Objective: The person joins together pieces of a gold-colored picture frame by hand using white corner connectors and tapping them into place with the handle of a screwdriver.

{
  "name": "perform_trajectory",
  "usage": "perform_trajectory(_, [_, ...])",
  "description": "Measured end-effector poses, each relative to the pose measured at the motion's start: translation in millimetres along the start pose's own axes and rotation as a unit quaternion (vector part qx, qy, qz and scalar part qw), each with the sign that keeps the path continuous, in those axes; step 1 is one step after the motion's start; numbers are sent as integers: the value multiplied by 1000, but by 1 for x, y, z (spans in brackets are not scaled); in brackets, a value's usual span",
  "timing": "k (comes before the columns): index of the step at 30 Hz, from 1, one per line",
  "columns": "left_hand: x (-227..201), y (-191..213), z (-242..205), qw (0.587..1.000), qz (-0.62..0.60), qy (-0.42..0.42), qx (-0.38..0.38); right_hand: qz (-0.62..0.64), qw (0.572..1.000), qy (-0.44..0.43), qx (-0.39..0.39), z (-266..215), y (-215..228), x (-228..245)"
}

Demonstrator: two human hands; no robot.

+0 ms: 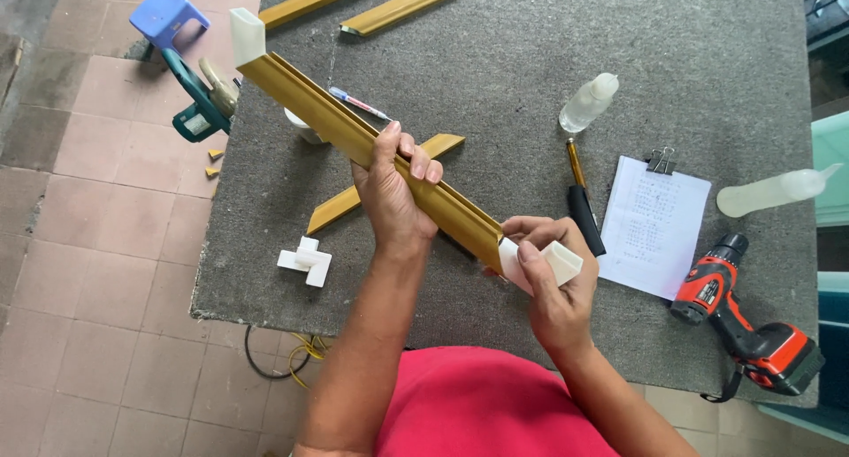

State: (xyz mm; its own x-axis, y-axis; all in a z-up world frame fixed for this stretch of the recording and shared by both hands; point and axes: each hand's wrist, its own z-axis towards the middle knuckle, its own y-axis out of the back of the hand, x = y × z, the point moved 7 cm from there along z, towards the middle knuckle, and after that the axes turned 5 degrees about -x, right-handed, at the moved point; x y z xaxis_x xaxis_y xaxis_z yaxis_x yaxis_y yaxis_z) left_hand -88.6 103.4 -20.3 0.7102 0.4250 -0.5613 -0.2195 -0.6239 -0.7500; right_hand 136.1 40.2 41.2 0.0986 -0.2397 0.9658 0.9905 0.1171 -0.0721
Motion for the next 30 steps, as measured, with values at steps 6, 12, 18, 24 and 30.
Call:
perform_trajectory(6, [-22,-32,-9,998,4,-33,46,68,996,-17,46,0,-2,-10])
perform_trajectory(12, [-14,-66,-14,991,6,3,133,-42,990,119,63,4,4,-20])
perform_trajectory(18, [-19,-86,-24,989,19,-8,144,7,991,132,4,14,9,-24])
perform_trajectory(24, [-6,-64,-9,997,-1,-45,58,103,984,91,-112,26,7,-27])
perform_trajectory(30, [-22,-40,2,999,21,-40,11,126,990,49,-46,33,1,-31])
